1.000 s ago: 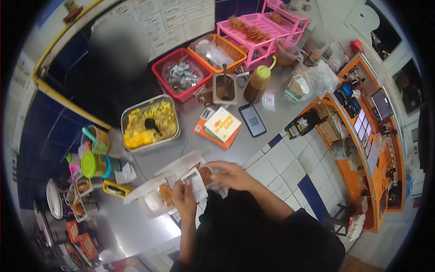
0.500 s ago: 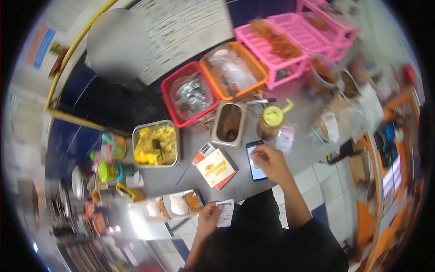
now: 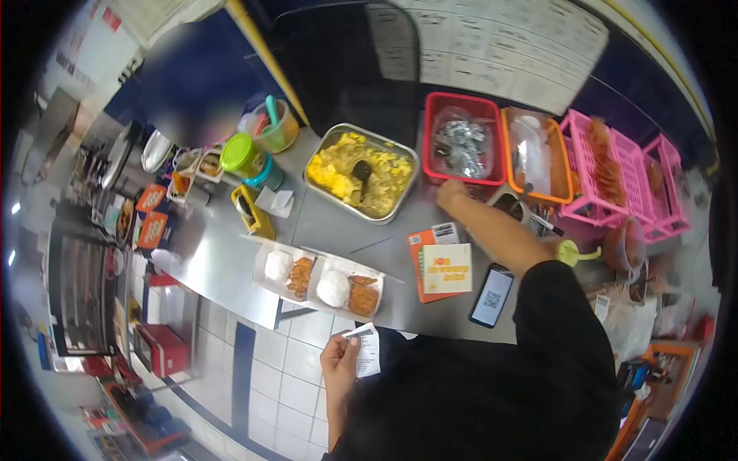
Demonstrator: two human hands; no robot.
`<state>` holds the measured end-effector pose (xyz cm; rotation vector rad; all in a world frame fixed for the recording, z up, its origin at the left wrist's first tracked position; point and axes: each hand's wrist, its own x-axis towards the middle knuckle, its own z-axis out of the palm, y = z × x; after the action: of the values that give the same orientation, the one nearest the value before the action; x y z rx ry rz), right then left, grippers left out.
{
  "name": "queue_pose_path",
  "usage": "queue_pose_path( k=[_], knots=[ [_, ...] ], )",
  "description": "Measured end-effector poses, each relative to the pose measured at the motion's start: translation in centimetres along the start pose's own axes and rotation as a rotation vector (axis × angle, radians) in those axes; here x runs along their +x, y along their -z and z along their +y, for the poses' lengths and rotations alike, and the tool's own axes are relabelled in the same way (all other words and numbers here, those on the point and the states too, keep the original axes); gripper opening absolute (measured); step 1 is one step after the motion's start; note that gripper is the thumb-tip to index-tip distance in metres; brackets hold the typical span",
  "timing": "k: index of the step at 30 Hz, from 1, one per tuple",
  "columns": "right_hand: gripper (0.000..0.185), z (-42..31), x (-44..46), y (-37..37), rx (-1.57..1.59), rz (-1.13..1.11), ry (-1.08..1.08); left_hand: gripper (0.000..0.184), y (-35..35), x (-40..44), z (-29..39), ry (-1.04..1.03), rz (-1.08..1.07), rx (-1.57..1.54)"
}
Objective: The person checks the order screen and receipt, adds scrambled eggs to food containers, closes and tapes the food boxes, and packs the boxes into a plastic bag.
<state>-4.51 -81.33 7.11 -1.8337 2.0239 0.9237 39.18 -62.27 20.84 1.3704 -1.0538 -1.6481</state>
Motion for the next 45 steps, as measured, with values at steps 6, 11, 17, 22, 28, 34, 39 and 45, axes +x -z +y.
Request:
queue_pose_path(
  k=[6, 11, 17, 22, 28, 34, 39, 45],
  knots=[
    [0.031, 1.1, -0.7, -3.4, 0.033, 0.225, -0.029, 0.014, 9.0, 6.1, 0.2, 0.13, -0.048, -0.14],
    [0.033, 4.9, -1.4, -7.1, -0.14, 0.446, 0.164, 0.018, 17.7, 11.4, 4.1, 0.123, -0.237, 0.052],
    [0.035, 3.1, -11.8, 1.8, 0.039, 0.372, -0.008, 0.018, 23.2, 14.9, 5.8, 0.088, -0.271, 0.194],
    [0.02, -5.5, -25.1, 11.6, 1.176, 0.532, -0.307, 0.013, 23.7, 17.3, 6.7, 0.117, -0.277, 0.005],
    [0.024, -20.4, -30.5, 13.6, 2.043, 0.241, -0.263, 0.011, 21.4, 19.2, 7.3, 0.172, -0.449, -0.018],
    [0.027, -32.2, -17.8, 8.1, 2.665, 0.213, -0.355, 0.011, 19.4, 19.8, 8.0, 0.291, -0.589, -0.005],
    [0.027, -35.0, -15.5, 7.7, 2.657, 0.258, -0.515, 0.011, 21.2, 19.4, 7.5, 0.218, -0.461, -0.071],
    [0.035, -38.4, -14.0, 14.4, 2.856, -0.005, -0.035, 0.013, 24.1, 19.0, 7.7, 0.183, -0.326, -0.075]
  ],
)
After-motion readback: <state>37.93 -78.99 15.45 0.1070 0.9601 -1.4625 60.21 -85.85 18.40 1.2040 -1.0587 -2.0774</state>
